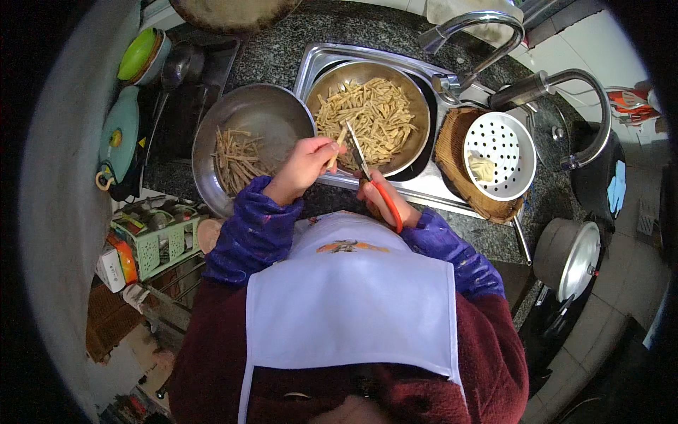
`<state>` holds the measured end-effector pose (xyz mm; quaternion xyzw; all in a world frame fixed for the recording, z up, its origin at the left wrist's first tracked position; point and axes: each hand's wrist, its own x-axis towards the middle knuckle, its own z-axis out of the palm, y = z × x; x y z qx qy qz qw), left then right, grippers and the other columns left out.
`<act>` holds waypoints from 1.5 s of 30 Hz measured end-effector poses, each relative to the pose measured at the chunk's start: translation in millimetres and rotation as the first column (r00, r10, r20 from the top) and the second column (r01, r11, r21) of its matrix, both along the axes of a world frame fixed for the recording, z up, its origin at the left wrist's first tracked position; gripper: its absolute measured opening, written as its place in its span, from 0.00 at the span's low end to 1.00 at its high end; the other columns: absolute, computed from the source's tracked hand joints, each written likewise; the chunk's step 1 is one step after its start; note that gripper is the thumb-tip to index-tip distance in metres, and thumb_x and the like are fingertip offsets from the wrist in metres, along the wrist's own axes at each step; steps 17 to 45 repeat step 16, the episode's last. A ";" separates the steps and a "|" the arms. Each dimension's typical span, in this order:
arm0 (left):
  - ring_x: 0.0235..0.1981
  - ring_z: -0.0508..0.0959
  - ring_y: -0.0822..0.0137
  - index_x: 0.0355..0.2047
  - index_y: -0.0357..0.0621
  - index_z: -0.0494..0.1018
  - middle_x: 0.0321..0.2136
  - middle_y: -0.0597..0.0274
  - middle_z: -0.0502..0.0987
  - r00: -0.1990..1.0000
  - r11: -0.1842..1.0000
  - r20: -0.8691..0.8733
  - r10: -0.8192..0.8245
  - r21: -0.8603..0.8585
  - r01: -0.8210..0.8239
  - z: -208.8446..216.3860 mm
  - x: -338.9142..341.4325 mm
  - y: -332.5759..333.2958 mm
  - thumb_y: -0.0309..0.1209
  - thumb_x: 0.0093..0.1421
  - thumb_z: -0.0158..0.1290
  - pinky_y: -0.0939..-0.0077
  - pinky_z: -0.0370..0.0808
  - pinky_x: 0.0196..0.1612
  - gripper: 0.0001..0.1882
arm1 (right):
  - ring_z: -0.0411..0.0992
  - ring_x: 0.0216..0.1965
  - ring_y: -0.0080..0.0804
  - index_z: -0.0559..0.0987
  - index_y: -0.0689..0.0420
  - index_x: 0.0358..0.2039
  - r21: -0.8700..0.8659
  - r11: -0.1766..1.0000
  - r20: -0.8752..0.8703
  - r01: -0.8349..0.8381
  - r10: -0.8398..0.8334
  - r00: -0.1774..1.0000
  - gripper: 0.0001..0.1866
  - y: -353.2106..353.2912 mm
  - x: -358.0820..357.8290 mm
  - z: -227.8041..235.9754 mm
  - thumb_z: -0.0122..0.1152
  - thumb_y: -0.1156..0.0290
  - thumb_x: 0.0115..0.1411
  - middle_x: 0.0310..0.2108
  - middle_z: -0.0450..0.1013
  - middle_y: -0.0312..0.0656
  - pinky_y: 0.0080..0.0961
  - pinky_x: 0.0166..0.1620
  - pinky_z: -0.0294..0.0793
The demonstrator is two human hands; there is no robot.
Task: The person uses kitchen shears to trim and cut long, thin vegetables over a sink, transferring the cut pieces into a metal bowl. The person repeatedly picks up vegetable strands, snips them, and drops them into the bowl.
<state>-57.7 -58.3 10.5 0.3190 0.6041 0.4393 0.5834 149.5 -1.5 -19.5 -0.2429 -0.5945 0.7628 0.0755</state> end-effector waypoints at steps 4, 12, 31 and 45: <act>0.17 0.64 0.81 0.34 0.37 0.74 0.17 0.68 0.71 0.997 0.997 -0.050 -0.062 -0.056 0.060 7.5 11.4 12.4 0.32 0.60 0.44 0.88 0.60 0.21 0.12 | 0.58 0.26 0.18 0.65 0.61 0.42 0.022 0.993 0.011 0.116 -0.116 0.993 0.17 -3.2 2.2 -19.6 0.47 0.61 0.61 0.24 0.61 0.31 0.16 0.30 0.60; 0.26 0.69 0.80 0.40 0.39 0.71 0.27 0.70 0.72 0.955 0.976 0.226 0.190 0.064 -0.209 -4.9 11.0 18.2 0.29 0.59 0.46 0.87 0.68 0.28 0.10 | 0.54 0.20 0.16 0.65 0.59 0.36 -0.131 0.955 -0.012 0.264 -0.268 0.963 0.20 -1.3 1.4 -27.8 0.49 0.52 0.59 0.18 0.58 0.28 0.15 0.22 0.56; 0.30 0.72 0.77 0.50 0.44 0.63 0.32 0.68 0.72 0.930 0.920 0.161 0.331 0.162 -0.356 -20.5 8.1 26.3 0.27 0.57 0.50 0.83 0.72 0.33 0.19 | 0.57 0.26 0.19 0.63 0.58 0.44 -0.123 0.985 -0.039 0.122 -0.128 0.991 0.23 -3.4 2.9 -27.5 0.45 0.50 0.60 0.23 0.60 0.32 0.16 0.28 0.58; 0.30 0.72 0.77 0.50 0.44 0.63 0.32 0.68 0.72 0.930 0.920 0.161 0.331 0.162 -0.356 -20.5 8.1 26.3 0.27 0.57 0.50 0.83 0.72 0.33 0.19 | 0.57 0.26 0.19 0.63 0.58 0.44 -0.123 0.985 -0.039 0.122 -0.128 0.991 0.23 -3.4 2.9 -27.5 0.45 0.50 0.60 0.23 0.60 0.32 0.16 0.28 0.58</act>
